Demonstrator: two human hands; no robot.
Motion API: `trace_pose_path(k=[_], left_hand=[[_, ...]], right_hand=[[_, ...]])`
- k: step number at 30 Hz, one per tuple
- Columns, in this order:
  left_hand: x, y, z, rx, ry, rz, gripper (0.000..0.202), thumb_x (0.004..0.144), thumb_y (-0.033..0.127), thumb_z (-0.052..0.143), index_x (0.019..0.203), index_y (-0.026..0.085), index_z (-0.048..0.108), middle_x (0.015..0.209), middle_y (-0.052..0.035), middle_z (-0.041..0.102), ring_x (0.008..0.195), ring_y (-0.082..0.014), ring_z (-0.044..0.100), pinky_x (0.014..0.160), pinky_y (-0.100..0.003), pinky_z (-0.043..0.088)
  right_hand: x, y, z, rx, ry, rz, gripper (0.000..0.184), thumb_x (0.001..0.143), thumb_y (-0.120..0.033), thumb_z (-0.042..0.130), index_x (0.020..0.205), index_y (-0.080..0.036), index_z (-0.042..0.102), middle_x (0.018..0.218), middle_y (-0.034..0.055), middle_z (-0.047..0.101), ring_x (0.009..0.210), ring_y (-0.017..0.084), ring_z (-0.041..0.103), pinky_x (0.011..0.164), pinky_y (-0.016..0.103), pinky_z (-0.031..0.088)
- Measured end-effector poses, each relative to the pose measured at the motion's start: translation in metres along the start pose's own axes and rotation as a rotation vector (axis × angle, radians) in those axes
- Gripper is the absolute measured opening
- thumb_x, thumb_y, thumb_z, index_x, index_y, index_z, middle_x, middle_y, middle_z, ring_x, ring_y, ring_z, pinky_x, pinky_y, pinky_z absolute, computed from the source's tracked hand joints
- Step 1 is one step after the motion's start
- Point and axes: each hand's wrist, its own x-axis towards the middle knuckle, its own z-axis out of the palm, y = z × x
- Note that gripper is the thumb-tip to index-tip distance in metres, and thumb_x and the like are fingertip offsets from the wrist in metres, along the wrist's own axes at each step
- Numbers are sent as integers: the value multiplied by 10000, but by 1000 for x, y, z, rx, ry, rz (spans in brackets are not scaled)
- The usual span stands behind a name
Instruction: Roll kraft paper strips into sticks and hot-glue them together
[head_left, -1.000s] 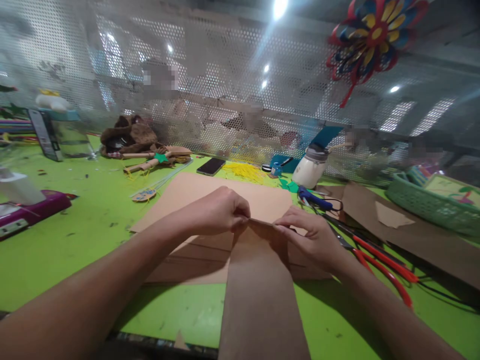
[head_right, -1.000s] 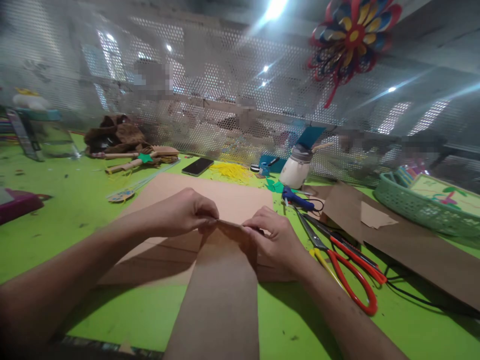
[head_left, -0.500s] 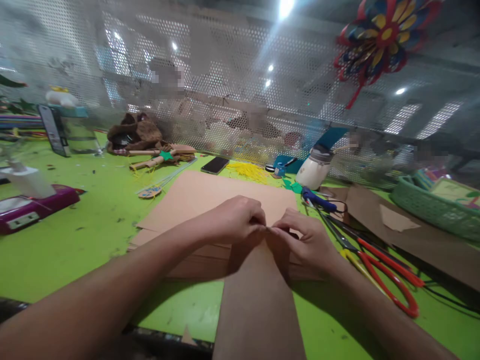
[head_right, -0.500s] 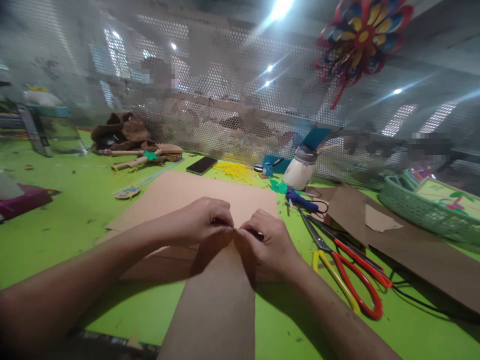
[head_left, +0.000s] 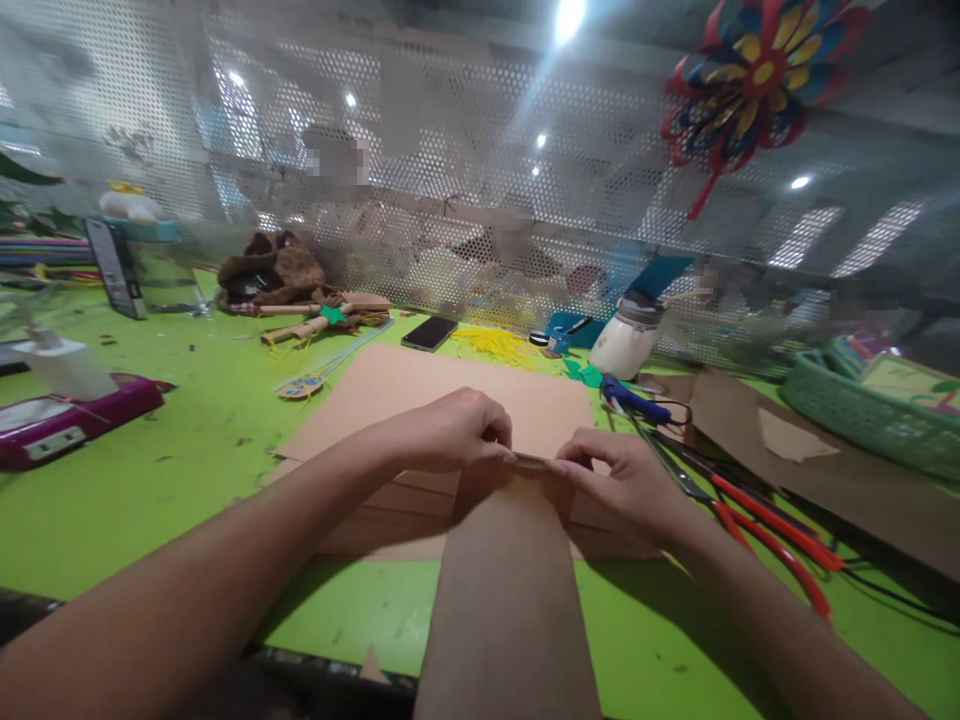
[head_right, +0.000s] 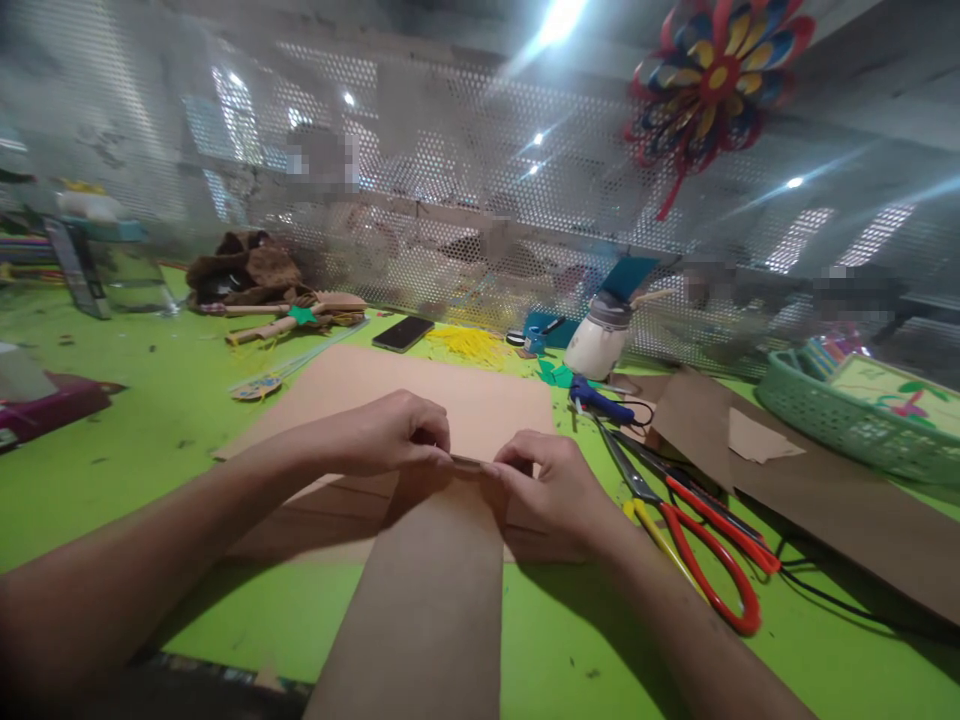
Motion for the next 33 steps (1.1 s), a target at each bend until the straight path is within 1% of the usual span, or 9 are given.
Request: trace_pose_path(k=[5,12,16,19,22,24,26,28,33], left_hand=[[0,-7,-3,22,-64,22,220,730,110,527,867,156,693,769,-14,662,676,-108,549,603,-188,371],[-1,-8,-10,-9,-74,25,199,732,86,532,860,143,673,757,-10,639,667,-105,526,607,-192,364],[-1,-11,-13,-253,-116,18,122,768,159,556,852,136,641,738,1,609,685,-109,517,637,-204,376],[-1,-9,-10,-544,-155,58,102,779,204,579,847,141,623,763,6,591,737,-114,517,701,-222,394],[-1,-2,1,-799,-228,80,129,786,234,600,879,147,621,786,2,590,754,-116,525,743,-245,412],[-1,3,11,-926,-293,81,146,790,252,609,890,148,630,786,-4,599,739,-115,537,748,-256,426],[-1,9,21,-1042,-314,79,147,784,265,625,870,147,642,788,-7,610,735,-112,548,757,-254,433],[-1,12,27,-1156,-304,70,172,761,281,655,868,147,653,820,-12,623,756,-112,562,774,-250,436],[-5,21,31,-1297,-308,1,361,617,382,763,874,148,667,868,-42,650,805,-158,588,806,-291,447]], right_hand=[[0,9,0,139,-51,189,202,777,-300,573,664,-153,652,604,14,608,588,147,529,528,245,388],[1,12,-6,411,-34,226,162,738,-315,646,761,-162,697,703,19,628,684,155,543,626,266,415],[1,22,-9,697,34,211,260,809,-414,593,833,-185,714,692,18,620,683,140,551,677,274,439],[-1,22,-10,826,60,152,246,836,-390,579,989,-229,686,786,17,616,722,126,550,695,258,443],[-4,8,-11,768,-129,46,366,797,-306,646,1160,-286,600,920,23,599,820,144,549,717,261,442],[-5,-3,-13,658,-242,-69,309,822,-294,614,1129,-271,628,929,37,578,853,159,539,756,289,437],[-7,-11,-15,539,-252,-159,204,846,-277,580,1019,-244,684,874,37,559,834,160,532,769,303,428],[-8,-15,-18,478,-220,-206,167,856,-265,565,955,-237,697,842,33,549,821,161,529,771,313,426],[-11,-19,-19,376,-195,-226,163,845,-241,581,977,-237,676,845,28,539,831,161,514,785,319,411]])
